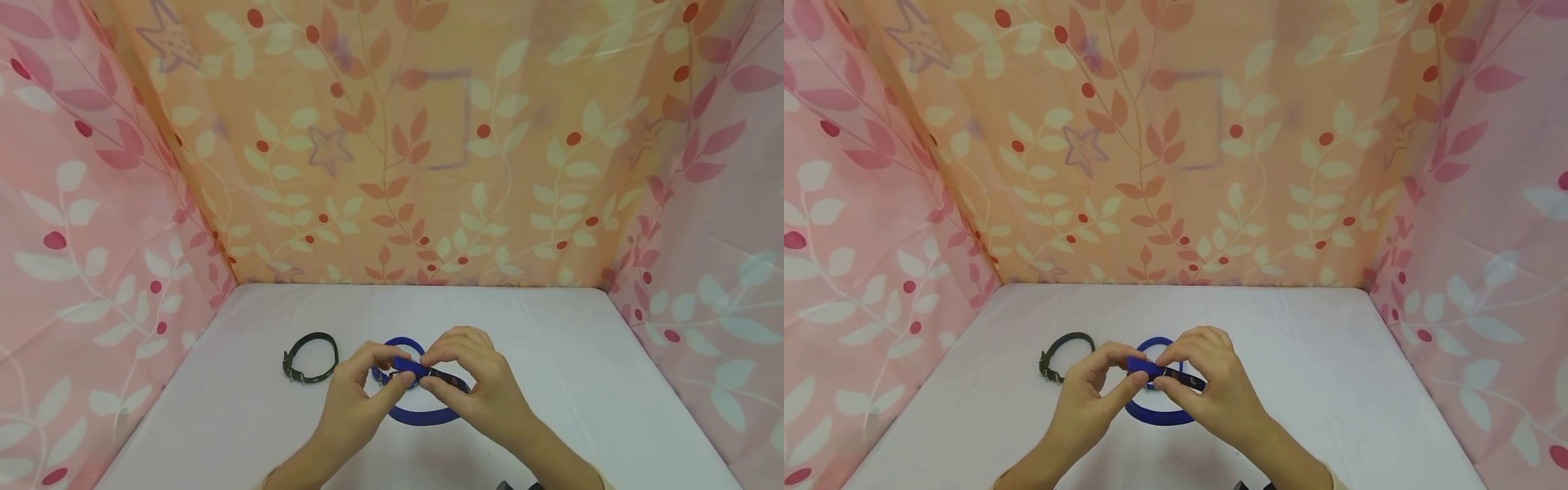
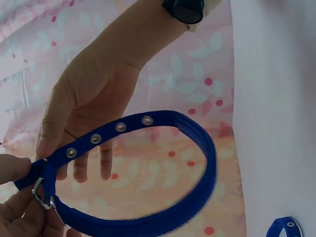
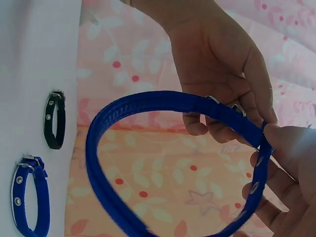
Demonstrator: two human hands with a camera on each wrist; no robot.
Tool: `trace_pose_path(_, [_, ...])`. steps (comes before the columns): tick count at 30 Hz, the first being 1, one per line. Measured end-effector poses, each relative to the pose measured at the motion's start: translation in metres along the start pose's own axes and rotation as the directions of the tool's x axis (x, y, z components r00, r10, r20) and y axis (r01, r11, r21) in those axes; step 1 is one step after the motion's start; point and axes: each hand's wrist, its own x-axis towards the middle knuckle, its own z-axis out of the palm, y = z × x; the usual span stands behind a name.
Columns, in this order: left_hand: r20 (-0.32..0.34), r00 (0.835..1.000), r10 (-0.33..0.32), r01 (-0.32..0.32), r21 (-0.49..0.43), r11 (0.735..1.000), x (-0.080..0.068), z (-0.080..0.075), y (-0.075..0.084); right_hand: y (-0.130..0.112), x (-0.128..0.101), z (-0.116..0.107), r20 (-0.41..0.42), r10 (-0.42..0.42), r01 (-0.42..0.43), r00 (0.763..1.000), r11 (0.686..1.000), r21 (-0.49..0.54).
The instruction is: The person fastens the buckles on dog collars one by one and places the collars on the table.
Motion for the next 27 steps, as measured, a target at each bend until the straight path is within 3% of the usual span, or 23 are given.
trace_pose_path(5, [0.007, 1.0, 0.002, -0.002, 0.0, 1.0, 0.001, -0.002, 0.0, 0.003, -0.002, 0.001, 0.025, 0.007, -0.007, 1.0, 1.0, -0.009])
trace_pose_path(9, [-0.058, 0.998, 0.022, -0.026, -0.072, 0.997, 0.003, -0.01, 0.002, 0.004, -0.004, -0.003, 0.065, 0.095, -0.093, 0.993, 0.995, -0.024])
trace_pose_path(14, [-0.139, 0.99, 0.023, -0.045, -0.155, 0.987, 0.006, -0.02, 0.004, 0.006, -0.004, -0.015, 0.119, 0.251, -0.244, 0.961, 0.967, -0.074])
trace_pose_path(18, [-0.103, 0.995, 0.002, -0.012, -0.094, 0.995, 0.006, -0.017, 0.002, 0.008, -0.004, -0.019, 0.181, 0.298, -0.274, 0.937, 0.95, -0.147])
trace_pose_path(22, [-0.038, 0.999, 0.023, -0.022, 0.022, 1.0, 0.003, -0.011, -0.002, 0.005, -0.004, -0.017, 0.217, 0.249, -0.218, 0.944, 0.963, -0.158])
trace_pose_path(27, [-0.009, 0.992, 0.126, -0.125, 0.054, 0.991, 0.003, -0.007, -0.005, 0.002, -0.001, -0.012, 0.187, 0.084, -0.058, 0.979, 0.988, -0.141])
